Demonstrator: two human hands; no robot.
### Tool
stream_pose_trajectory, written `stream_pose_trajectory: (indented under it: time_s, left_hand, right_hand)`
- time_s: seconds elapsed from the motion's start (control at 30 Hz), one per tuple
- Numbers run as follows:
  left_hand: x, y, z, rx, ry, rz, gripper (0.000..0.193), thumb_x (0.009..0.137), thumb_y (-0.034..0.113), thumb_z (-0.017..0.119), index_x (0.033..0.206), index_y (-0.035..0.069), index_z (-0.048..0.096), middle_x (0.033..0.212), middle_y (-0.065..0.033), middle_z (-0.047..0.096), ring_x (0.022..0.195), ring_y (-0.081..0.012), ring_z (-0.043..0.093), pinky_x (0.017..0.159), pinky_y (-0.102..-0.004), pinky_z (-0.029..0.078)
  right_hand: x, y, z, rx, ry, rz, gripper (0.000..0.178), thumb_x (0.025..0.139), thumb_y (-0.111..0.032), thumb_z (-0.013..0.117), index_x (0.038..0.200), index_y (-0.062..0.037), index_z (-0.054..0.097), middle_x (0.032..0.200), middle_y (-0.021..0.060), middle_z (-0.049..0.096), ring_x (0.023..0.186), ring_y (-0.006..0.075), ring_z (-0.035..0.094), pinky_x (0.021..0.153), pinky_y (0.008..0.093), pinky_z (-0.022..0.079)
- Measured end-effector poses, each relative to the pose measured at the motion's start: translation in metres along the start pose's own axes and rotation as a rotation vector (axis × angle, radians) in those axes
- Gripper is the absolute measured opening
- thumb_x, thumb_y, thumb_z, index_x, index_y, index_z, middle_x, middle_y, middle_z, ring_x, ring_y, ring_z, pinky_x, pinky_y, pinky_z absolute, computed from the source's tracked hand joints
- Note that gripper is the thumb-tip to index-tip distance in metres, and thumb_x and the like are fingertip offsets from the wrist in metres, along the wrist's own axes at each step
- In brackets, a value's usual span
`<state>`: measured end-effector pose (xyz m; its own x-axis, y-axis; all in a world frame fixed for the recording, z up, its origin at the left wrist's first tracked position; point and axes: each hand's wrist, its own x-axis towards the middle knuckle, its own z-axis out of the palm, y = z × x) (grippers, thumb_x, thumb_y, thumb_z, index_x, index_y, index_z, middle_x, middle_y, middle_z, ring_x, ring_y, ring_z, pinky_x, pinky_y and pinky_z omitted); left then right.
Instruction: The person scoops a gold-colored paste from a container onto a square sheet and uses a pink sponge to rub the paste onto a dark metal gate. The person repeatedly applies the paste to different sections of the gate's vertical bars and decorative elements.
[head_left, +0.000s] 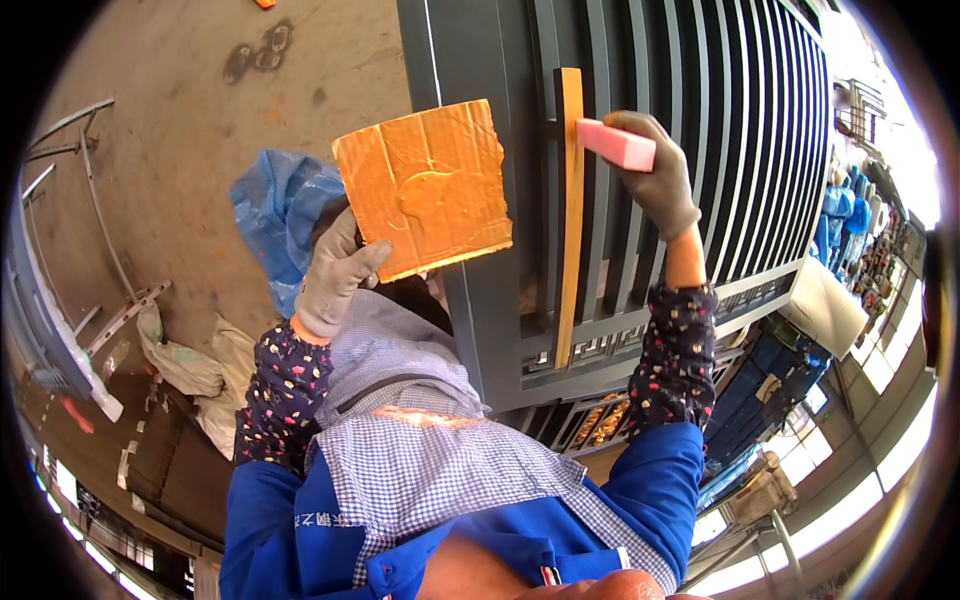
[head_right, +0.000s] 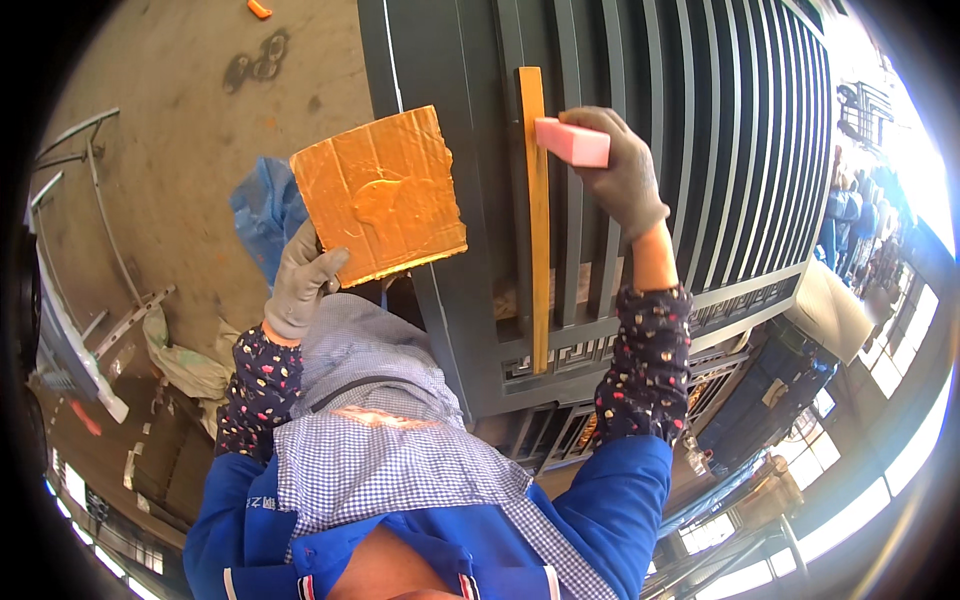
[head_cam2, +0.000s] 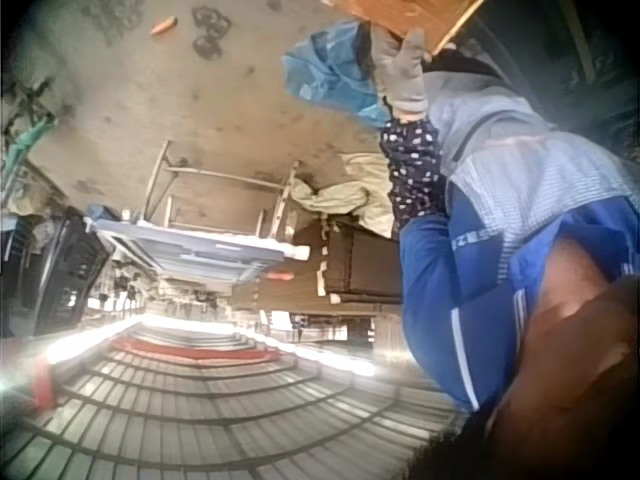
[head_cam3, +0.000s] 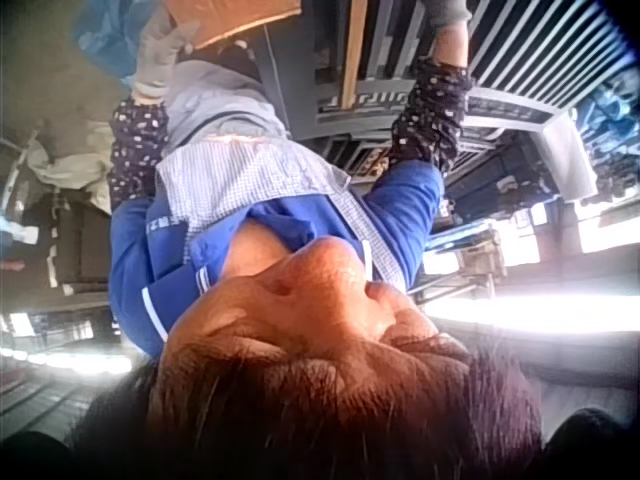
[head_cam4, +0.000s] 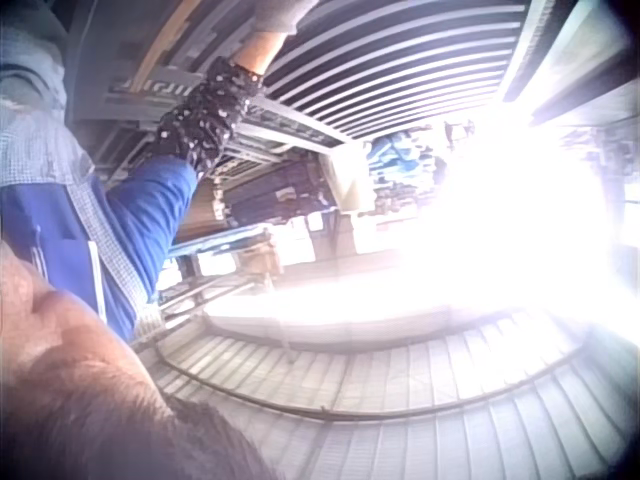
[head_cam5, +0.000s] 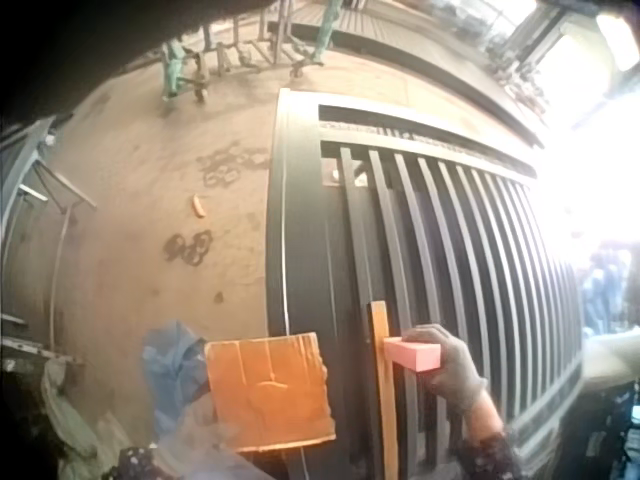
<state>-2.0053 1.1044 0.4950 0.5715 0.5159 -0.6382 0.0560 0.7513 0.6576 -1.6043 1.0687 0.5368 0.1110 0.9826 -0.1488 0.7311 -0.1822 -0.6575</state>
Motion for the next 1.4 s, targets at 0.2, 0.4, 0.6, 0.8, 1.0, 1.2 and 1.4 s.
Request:
stream_pose_trajectory:
  time_s: [0.2, 0.4, 0.6, 0.8, 1.0, 1.2, 1.4]
  left_hand:
    - [-0.001, 0.001, 0.004, -0.016, -0.004, 0.007, 0.062, 0.089, 0.034, 0.075, 0.140, 0.005, 0.054, 0.106, 0.0026, 0.070, 0.072, 0.0002, 0.053, 0.058, -0.0160, 0.042]
    - [-0.003, -0.002, 0.003, -0.038, 0.000, 0.002, 0.058, 0.090, 0.030, 0.073, 0.140, 0.006, 0.054, 0.106, 0.0033, 0.069, 0.071, 0.0005, 0.053, 0.058, -0.0157, 0.042]
    - [-0.002, -0.006, 0.002, -0.020, 0.006, -0.003, 0.058, 0.090, 0.029, 0.074, 0.139, 0.006, 0.055, 0.105, 0.0040, 0.069, 0.070, 0.0008, 0.052, 0.057, -0.0154, 0.041]
    - [-0.002, 0.000, 0.007, -0.042, 0.008, -0.002, 0.059, 0.090, 0.029, 0.074, 0.140, 0.006, 0.054, 0.105, 0.0042, 0.069, 0.070, 0.0009, 0.053, 0.057, -0.0157, 0.041]
    - [-0.004, -0.006, 0.007, -0.055, -0.004, -0.009, 0.060, 0.090, 0.030, 0.075, 0.140, 0.005, 0.054, 0.105, 0.0036, 0.069, 0.070, 0.0011, 0.052, 0.057, -0.0156, 0.042]
    - [-0.004, -0.007, 0.008, -0.021, -0.018, -0.012, 0.059, 0.090, 0.031, 0.074, 0.139, 0.005, 0.055, 0.104, 0.0039, 0.069, 0.068, 0.0014, 0.051, 0.057, -0.0154, 0.041]
    - [-0.005, -0.006, 0.009, -0.032, 0.021, -0.018, 0.061, 0.089, 0.031, 0.075, 0.140, 0.005, 0.054, 0.103, 0.0046, 0.069, 0.068, 0.0013, 0.051, 0.057, -0.0153, 0.041]
  right_hand:
    - [-0.008, 0.011, 0.001, 0.020, -0.072, -0.025, 0.032, 0.080, 0.004, 0.070, 0.110, -0.0039, 0.069, 0.108, 0.0126, 0.071, 0.101, 0.0287, 0.070, 0.088, 0.0345, 0.055]
    - [-0.068, 0.007, -0.008, 0.024, -0.361, 0.065, 0.037, 0.074, 0.006, 0.072, 0.110, -0.0056, 0.069, 0.110, 0.0111, 0.071, 0.106, 0.0299, 0.069, 0.091, 0.0358, 0.054]
    - [-0.014, 0.009, -0.001, 0.104, 0.025, -0.041, 0.032, 0.081, 0.002, 0.071, 0.113, -0.0032, 0.069, 0.111, 0.0119, 0.071, 0.102, 0.0249, 0.070, 0.088, 0.0325, 0.055]
    - [0.001, 0.016, 0.004, 0.049, -0.019, -0.027, 0.032, 0.082, 0.000, 0.073, 0.114, -0.0044, 0.069, 0.110, 0.0105, 0.072, 0.101, 0.0242, 0.071, 0.088, 0.0324, 0.056]
    - [-0.055, 0.025, -0.007, 0.049, -0.095, 0.082, 0.032, 0.080, 0.003, 0.072, 0.111, -0.0035, 0.070, 0.108, 0.0119, 0.072, 0.102, 0.0252, 0.071, 0.090, 0.0324, 0.055]
    - [-0.014, 0.010, 0.006, 0.139, 0.017, 0.026, 0.033, 0.081, -0.004, 0.078, 0.113, -0.0048, 0.069, 0.109, 0.0104, 0.071, 0.100, 0.0238, 0.070, 0.087, 0.0310, 0.054]
    - [-0.028, 0.017, 0.003, 0.067, -0.041, -0.004, 0.032, 0.081, 0.001, 0.073, 0.112, -0.0044, 0.069, 0.110, 0.0101, 0.072, 0.101, 0.0239, 0.070, 0.088, 0.0313, 0.055]
